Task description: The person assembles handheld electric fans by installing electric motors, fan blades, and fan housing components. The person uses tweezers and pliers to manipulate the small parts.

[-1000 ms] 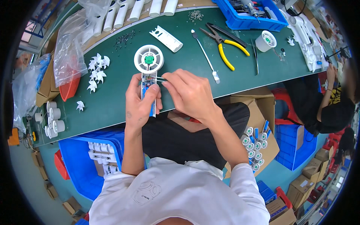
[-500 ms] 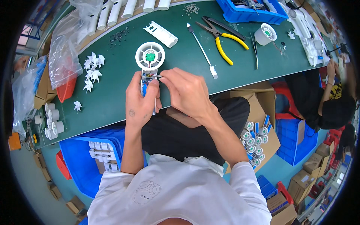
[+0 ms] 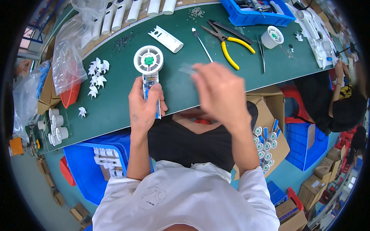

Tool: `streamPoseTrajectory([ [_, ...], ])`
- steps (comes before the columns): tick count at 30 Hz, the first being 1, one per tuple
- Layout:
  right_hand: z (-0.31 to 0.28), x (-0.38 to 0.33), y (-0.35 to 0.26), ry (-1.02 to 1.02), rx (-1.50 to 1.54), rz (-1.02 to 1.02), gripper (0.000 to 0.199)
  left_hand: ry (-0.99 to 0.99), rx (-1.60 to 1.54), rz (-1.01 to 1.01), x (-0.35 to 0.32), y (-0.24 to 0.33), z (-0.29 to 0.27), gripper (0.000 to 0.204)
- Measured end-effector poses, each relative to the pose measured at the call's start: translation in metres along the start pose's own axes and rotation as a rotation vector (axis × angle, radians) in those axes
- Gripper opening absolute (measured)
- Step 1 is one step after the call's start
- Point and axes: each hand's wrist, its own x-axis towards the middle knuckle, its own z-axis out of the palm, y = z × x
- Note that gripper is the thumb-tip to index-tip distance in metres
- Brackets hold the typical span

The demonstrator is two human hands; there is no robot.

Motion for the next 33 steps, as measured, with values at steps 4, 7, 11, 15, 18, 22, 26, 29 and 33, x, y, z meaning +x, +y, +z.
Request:
streamPoseTrajectory([
  [4,-0.016,0.020,0.056,0.134,-0.248,0.008,0.019,-0.039,-0.244,0.025,-0.003,0.005,0.002,0.021],
  [7,-0.011,0.030,0.057,0.166,-0.229,-0.003,0.037,-0.160,-0.295,0.079,-0.007,0.003,0.002,0.028],
  [11,0.011,0.017,0.011,-0.059,0.238,-0.186,0.076,-0.385,-0.528,-0.002,-0.032,0.006,0.012,0.032],
  [15,0.031,0.001,0.011,-0.151,0.504,-0.294,0.084,-0.669,-0.151,-0.018,-0.057,0.008,-0.011,0.042],
  [18,0.029,0.001,0.007,-0.271,0.577,-0.178,0.084,-0.252,0.438,0.084,-0.055,0.007,-0.039,0.051],
  [22,0.035,0.003,0.008,-0.382,0.638,-0.199,0.079,-0.100,0.451,0.517,-0.022,0.014,-0.043,0.063],
  [26,0.036,-0.001,0.014,-0.441,0.639,-0.196,0.072,-0.264,0.555,0.659,-0.014,0.017,-0.043,0.063],
  [29,0.036,-0.001,0.011,-0.435,0.626,-0.220,0.067,-0.300,0.490,0.625,-0.013,0.015,-0.050,0.061],
  [33,0.033,-0.002,0.007,-0.444,0.648,-0.167,0.065,-0.272,0.540,0.606,-0.015,0.019,-0.051,0.061],
])
